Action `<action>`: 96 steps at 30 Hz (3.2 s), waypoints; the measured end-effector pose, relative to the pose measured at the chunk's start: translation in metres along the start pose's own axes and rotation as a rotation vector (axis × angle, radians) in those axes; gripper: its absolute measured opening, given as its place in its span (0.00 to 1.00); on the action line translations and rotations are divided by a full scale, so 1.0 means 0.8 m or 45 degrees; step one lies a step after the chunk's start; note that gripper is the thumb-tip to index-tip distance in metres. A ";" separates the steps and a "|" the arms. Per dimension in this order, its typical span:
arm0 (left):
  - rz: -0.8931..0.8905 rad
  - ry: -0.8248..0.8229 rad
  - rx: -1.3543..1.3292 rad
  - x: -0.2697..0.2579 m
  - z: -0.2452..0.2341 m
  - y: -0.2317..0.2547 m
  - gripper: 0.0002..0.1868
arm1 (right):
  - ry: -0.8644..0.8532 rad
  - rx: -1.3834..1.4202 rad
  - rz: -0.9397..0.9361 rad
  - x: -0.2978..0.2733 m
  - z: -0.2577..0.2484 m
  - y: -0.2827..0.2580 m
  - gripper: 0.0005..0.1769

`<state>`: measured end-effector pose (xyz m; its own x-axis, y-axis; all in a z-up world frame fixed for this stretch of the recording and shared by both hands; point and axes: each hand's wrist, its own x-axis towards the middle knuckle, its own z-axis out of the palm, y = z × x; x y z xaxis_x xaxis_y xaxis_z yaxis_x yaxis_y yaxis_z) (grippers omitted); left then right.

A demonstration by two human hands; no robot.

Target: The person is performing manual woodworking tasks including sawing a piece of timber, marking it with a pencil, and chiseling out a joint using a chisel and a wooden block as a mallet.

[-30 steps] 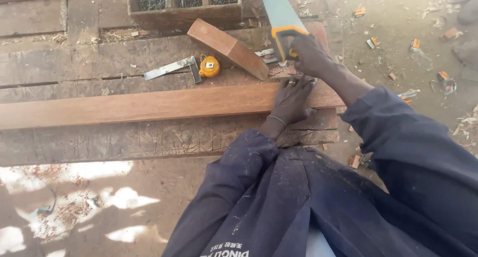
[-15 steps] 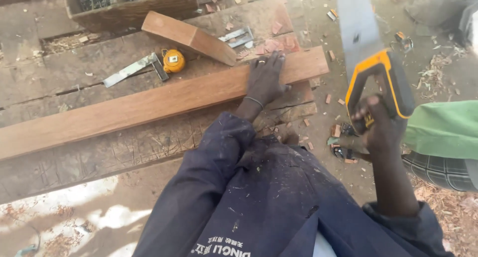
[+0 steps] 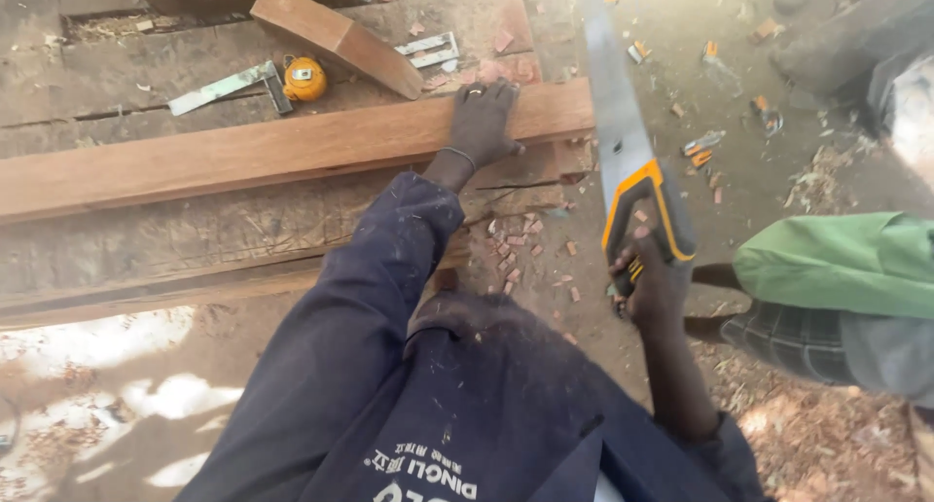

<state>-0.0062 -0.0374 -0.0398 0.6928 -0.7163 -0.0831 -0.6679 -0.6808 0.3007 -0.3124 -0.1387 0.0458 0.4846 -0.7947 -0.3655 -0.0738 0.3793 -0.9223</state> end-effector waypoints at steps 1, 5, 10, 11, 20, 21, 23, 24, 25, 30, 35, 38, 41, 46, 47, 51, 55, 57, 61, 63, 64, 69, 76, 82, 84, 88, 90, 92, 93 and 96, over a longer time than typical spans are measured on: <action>-0.019 -0.005 0.024 0.011 0.005 0.002 0.52 | 0.014 -0.039 -0.009 0.005 -0.010 0.011 0.09; -0.064 0.103 -0.211 0.072 0.023 0.046 0.33 | -0.200 -0.328 -0.093 -0.027 -0.023 -0.037 0.16; -0.455 0.273 -0.217 0.093 0.025 0.093 0.26 | -0.239 -0.545 -0.200 -0.023 -0.045 -0.043 0.19; -0.460 0.272 -0.216 0.097 0.026 0.090 0.26 | -0.243 -0.546 -0.196 -0.019 -0.046 -0.041 0.19; -0.555 0.228 -0.313 0.092 0.025 0.094 0.24 | -0.390 -0.436 -0.226 -0.019 -0.072 -0.024 0.21; -0.543 0.222 -0.294 0.094 0.023 0.094 0.23 | -0.380 -0.454 -0.196 -0.017 -0.075 -0.021 0.20; -0.534 0.221 -0.273 0.097 0.021 0.094 0.23 | -0.376 -0.469 -0.170 -0.013 -0.078 -0.016 0.18; -0.525 0.219 -0.246 0.098 0.021 0.095 0.25 | -0.370 -0.451 -0.132 -0.012 -0.079 -0.014 0.19; -0.518 0.212 -0.221 0.096 0.023 0.095 0.28 | -0.361 -0.436 -0.091 -0.012 -0.081 -0.012 0.21; -0.528 0.218 -0.231 0.095 0.024 0.096 0.28 | -0.406 -0.418 -0.144 -0.011 -0.083 -0.006 0.19; -0.522 0.240 -0.239 0.094 0.023 0.096 0.28 | -0.390 -0.373 -0.025 -0.029 -0.088 -0.017 0.19; -0.503 0.242 -0.265 0.091 0.019 0.099 0.29 | -0.394 -0.588 -0.105 -0.046 -0.104 -0.023 0.21; -0.477 0.289 -0.252 0.092 0.023 0.094 0.30 | -0.361 -0.424 0.052 -0.044 -0.105 -0.018 0.17; -0.503 0.264 -0.231 0.094 0.025 0.095 0.30 | -0.373 -0.398 -0.081 -0.007 -0.057 -0.029 0.24; -0.505 0.267 -0.229 0.094 0.025 0.095 0.30 | -0.377 -0.396 -0.081 -0.011 -0.062 -0.029 0.24; -0.493 0.272 -0.198 0.094 0.027 0.094 0.31 | -0.389 -0.608 -0.100 -0.038 -0.108 -0.013 0.20; -0.481 0.307 -0.190 0.100 0.033 0.091 0.33 | -0.158 -0.471 0.163 -0.069 -0.133 -0.008 0.06; -0.490 0.285 -0.213 0.095 0.028 0.093 0.31 | -0.329 -1.013 -0.584 -0.020 -0.130 0.022 0.15; -0.509 0.209 -0.281 0.078 0.004 0.107 0.28 | -0.294 -0.567 -0.047 -0.012 -0.017 -0.060 0.26; -0.507 0.207 -0.260 0.081 0.011 0.104 0.28 | -0.242 -0.519 0.056 -0.016 -0.027 -0.053 0.24; -0.491 0.204 -0.236 0.087 0.012 0.102 0.29 | -0.177 -0.464 0.155 -0.015 -0.028 -0.050 0.22; -0.495 0.273 -0.230 0.092 0.018 0.098 0.32 | -0.132 -0.613 0.109 -0.077 -0.122 -0.020 0.21; -0.461 0.284 -0.237 0.086 0.022 0.101 0.29 | -0.156 -0.827 -0.006 0.054 0.021 -0.038 0.25; -0.449 0.297 -0.200 0.100 0.032 0.089 0.31 | 0.058 -0.607 0.349 0.007 -0.062 0.010 0.17; -0.479 0.329 -0.207 0.107 0.023 0.085 0.34 | -0.027 -0.590 0.281 -0.048 -0.092 -0.016 0.17; -0.476 0.282 -0.636 0.101 0.037 0.088 0.32 | -0.042 -0.717 0.033 -0.057 -0.131 -0.010 0.07; -0.422 0.350 -0.370 0.123 0.042 0.074 0.29 | -0.153 -1.160 -0.813 0.101 -0.076 0.077 0.13; -0.421 0.325 -0.156 0.103 0.069 0.089 0.33 | -0.317 -1.635 -1.609 0.138 -0.029 0.052 0.20; -0.434 0.318 -0.152 0.109 0.060 0.084 0.32 | -0.282 -1.098 -0.795 0.119 0.030 -0.005 0.07; -0.437 0.344 -0.102 0.132 0.044 0.067 0.31 | -0.209 -0.436 0.029 0.090 0.061 -0.043 0.16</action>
<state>0.0213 -0.1550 -0.0657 0.9240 -0.3780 0.0571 -0.3710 -0.8507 0.3724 -0.2329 -0.1858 0.0574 0.6110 -0.6906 -0.3870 -0.3596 0.1934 -0.9128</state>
